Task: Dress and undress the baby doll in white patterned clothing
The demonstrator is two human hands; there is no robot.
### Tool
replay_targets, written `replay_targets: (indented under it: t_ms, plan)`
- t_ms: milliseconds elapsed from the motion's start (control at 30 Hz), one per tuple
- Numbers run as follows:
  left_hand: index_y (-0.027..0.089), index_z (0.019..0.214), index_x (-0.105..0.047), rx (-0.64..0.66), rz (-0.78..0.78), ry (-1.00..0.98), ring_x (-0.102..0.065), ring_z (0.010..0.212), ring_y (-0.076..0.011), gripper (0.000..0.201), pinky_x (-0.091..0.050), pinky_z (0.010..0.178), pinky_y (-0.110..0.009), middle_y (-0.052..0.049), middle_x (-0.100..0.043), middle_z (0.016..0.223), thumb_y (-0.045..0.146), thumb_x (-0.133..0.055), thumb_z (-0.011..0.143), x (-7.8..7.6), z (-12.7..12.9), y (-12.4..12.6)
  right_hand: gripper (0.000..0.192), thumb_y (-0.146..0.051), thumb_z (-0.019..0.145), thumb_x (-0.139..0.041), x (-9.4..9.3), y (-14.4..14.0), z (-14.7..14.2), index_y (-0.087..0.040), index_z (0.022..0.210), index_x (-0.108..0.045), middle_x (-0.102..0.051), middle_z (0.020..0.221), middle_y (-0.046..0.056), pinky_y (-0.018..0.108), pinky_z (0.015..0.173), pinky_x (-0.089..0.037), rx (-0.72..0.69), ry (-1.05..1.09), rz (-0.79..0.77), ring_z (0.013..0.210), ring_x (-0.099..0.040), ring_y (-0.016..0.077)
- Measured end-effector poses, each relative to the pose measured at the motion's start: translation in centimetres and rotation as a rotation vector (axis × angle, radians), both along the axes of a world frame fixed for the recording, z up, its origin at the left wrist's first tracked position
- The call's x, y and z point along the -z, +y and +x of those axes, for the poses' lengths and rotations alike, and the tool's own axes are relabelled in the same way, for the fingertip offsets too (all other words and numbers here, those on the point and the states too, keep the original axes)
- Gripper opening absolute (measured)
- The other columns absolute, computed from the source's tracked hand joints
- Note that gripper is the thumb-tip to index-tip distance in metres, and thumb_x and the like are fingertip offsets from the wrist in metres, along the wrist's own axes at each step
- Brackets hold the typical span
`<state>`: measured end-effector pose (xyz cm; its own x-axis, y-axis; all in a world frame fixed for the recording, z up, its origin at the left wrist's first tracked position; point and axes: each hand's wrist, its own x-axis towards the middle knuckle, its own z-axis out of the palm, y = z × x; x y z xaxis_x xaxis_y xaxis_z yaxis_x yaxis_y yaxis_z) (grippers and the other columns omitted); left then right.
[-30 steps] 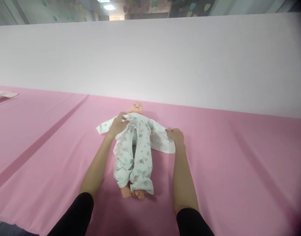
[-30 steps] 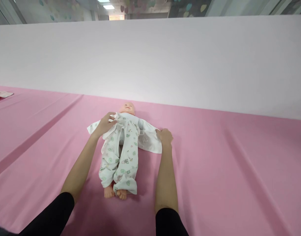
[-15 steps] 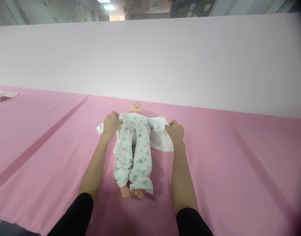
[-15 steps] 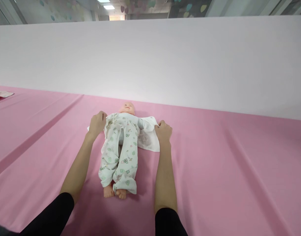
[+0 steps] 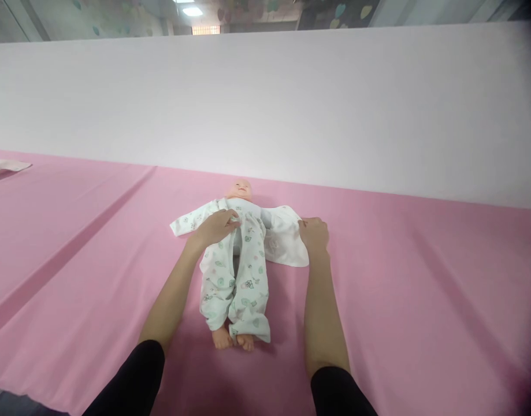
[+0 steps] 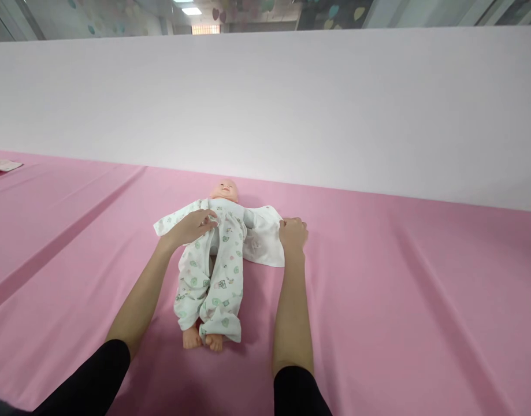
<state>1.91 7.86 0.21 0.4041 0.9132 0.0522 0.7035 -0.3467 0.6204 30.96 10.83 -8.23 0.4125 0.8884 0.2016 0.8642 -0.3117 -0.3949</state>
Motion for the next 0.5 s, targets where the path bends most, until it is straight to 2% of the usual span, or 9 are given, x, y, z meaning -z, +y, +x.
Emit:
replay_targets:
  t_ms: [100,167,267,333,367,433,500]
  plan:
    - [0.022,0.108,-0.06,-0.046,0.065,0.175,-0.058,0.08,-0.0205,0.031,-0.041,0.067,-0.029,-0.005,-0.063,0.09,0.038,-0.042,0.089,-0.8,0.4,-0.9,0.031,-0.022,0.087,-0.037,-1.4,-0.2,-0.4,-0.015,0.081,-0.067,-0.061,0.089,0.013,0.038,0.078,-0.037,0.059,-0.076,0.011,0.093,-0.052,0.0275]
    - [0.024,0.109,-0.06,-0.045,0.1,0.19,-0.059,0.08,-0.0203,0.029,-0.04,0.067,-0.028,-0.004,-0.063,0.09,0.035,-0.043,0.088,-1.1,0.4,-1.0,0.029,-0.022,0.087,-0.038,-2.6,-0.4,-1.0,-0.015,0.078,-0.065,-0.061,0.08,0.01,0.036,0.076,-0.038,0.044,0.027,0.032,0.084,-0.054,0.0242]
    - [0.023,0.107,-0.061,0.001,0.154,0.053,-0.058,0.076,-0.0171,0.027,-0.041,0.066,-0.027,-0.002,-0.064,0.089,0.033,-0.044,0.088,-1.1,0.2,-0.1,0.023,-0.025,0.084,-0.045,-4.6,-0.8,-3.2,-0.015,0.079,-0.065,-0.062,0.075,0.006,0.028,0.067,-0.04,-0.126,0.404,0.135,0.073,-0.055,0.018]
    - [0.02,0.105,-0.061,-0.037,0.236,-0.058,-0.057,0.075,-0.0155,0.026,-0.042,0.069,-0.026,-0.003,-0.065,0.091,0.03,-0.042,0.089,-0.5,0.2,1.6,0.022,-0.025,0.082,-0.048,-5.6,-1.2,-5.5,-0.015,0.089,-0.065,-0.063,0.078,0.004,0.024,0.061,-0.042,-0.278,0.727,0.198,0.07,-0.056,0.0152]
    - [0.019,0.103,-0.061,-0.079,0.288,-0.091,-0.057,0.078,-0.0154,0.026,-0.043,0.072,-0.026,-0.004,-0.064,0.093,0.027,-0.04,0.09,0.0,0.3,2.6,0.024,-0.025,0.081,-0.049,-6.1,-1.4,-6.7,-0.015,0.097,-0.065,-0.064,0.08,0.004,0.023,0.058,-0.043,-0.352,0.885,0.184,0.067,-0.057,0.014]
    - [0.016,0.098,-0.062,-0.173,0.357,-0.065,-0.057,0.085,-0.0168,0.026,-0.043,0.08,-0.028,-0.007,-0.064,0.096,0.021,-0.037,0.09,1.2,0.5,4.9,0.031,-0.027,0.078,-0.057,-6.6,-1.6,-8.9,-0.014,0.106,-0.062,-0.065,0.081,0.005,0.022,0.053,-0.045,-0.506,1.088,0.013,0.06,-0.058,0.0127]
    - [0.014,0.092,-0.064,-0.257,0.331,0.067,-0.057,0.089,-0.0195,0.028,-0.042,0.085,-0.032,-0.01,-0.063,0.096,0.018,-0.036,0.089,2.5,0.9,6.8,0.03,-0.03,0.077,-0.061,-6.8,-1.4,-10.4,-0.013,0.102,-0.063,-0.066,0.078,0.007,0.023,0.049,-0.047,-0.604,1.084,-0.158,0.053,-0.057,0.0121]
